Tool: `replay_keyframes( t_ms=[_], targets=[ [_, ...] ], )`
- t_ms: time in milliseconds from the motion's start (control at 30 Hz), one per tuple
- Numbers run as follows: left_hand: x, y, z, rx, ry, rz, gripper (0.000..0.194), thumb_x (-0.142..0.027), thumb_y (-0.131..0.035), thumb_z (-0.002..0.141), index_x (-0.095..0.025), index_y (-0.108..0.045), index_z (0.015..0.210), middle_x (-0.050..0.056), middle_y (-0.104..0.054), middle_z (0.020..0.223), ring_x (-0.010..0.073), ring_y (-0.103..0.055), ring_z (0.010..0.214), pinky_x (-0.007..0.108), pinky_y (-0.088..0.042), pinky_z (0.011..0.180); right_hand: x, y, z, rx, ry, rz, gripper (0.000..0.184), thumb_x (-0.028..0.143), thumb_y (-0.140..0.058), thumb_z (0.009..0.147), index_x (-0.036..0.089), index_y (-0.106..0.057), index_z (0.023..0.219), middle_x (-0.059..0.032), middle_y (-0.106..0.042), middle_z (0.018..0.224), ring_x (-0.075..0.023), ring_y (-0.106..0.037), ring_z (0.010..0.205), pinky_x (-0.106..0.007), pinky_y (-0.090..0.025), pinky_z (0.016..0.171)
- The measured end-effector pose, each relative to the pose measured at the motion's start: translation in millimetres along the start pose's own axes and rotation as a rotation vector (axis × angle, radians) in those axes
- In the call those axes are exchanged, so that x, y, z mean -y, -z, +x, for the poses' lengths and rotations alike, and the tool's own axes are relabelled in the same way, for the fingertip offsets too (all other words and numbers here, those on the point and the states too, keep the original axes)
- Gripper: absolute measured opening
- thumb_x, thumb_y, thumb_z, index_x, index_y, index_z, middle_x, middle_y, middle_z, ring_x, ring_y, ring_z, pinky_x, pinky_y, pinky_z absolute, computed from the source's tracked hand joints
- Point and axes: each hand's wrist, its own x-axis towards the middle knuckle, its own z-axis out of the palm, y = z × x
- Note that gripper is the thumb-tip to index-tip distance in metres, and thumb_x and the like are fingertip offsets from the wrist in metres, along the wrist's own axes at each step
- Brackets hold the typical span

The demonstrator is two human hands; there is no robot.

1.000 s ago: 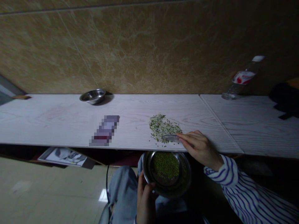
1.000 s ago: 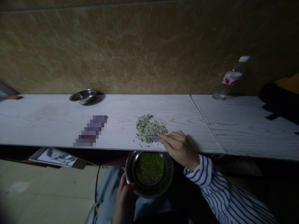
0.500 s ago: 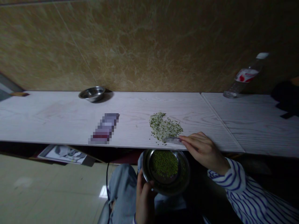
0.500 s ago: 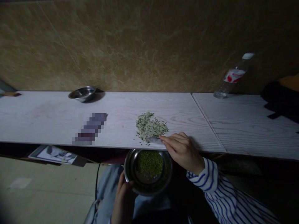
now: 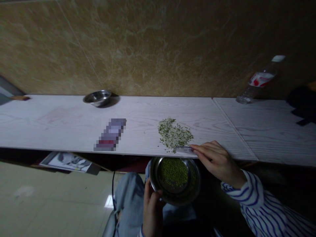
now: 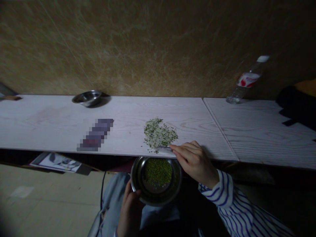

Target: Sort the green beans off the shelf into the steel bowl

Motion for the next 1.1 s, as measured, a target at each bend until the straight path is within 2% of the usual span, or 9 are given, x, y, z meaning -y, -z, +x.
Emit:
replay_keyframes(
  t_ms=[333,533,867,1100],
  targets=[
    [0,-0.4,0,0.003,-0.015,-0.009,0.060,-0.033,-0.071,0.075,-0.025,-0.059,0.133,0.013,-0.059,0.138,0.0322,-0.059,0.113,0.033,-0.055,0.074,0,-2,-5,-0.001,-0.010,0.016,0.030,0.010,-0.058,0.097,0.022,-0.070,0.122,-0.0055,-0.081,0.094,-0.0179,-0.074,0.079,-0.036,-0.052,0.073],
    [1,2.0,1,0.010,-0.006,-0.002,0.061,-0.032,-0.072,0.074,-0.026,-0.059,0.133,0.012,-0.061,0.134,0.0308,-0.060,0.108,0.029,-0.054,0.067,1,-4,-2,0.007,-0.008,0.011,0.029,0.009,-0.060,0.096,0.020,-0.070,0.120,-0.0060,-0.081,0.093,-0.0180,-0.074,0.078,-0.035,-0.051,0.072],
    [-1,-0.8,0,-0.001,-0.007,0.000,0.058,-0.032,-0.070,0.074,-0.026,-0.059,0.131,0.011,-0.061,0.133,0.0309,-0.060,0.109,0.035,-0.056,0.075,2,-15,5,0.004,-0.012,0.016,0.029,0.012,-0.056,0.098,0.023,-0.071,0.120,-0.0044,-0.081,0.090,-0.0180,-0.074,0.076,-0.036,-0.051,0.071],
    [-1,1.0,-1,0.034,-0.029,-0.006,0.058,-0.030,-0.070,0.076,-0.024,-0.057,0.132,0.013,-0.063,0.126,0.0331,-0.060,0.109,0.034,-0.056,0.072,3,-21,8,0.007,0.000,0.028,0.027,0.011,-0.057,0.098,0.021,-0.069,0.119,-0.0051,-0.081,0.093,-0.0176,-0.074,0.079,-0.036,-0.051,0.072]
  ],
)
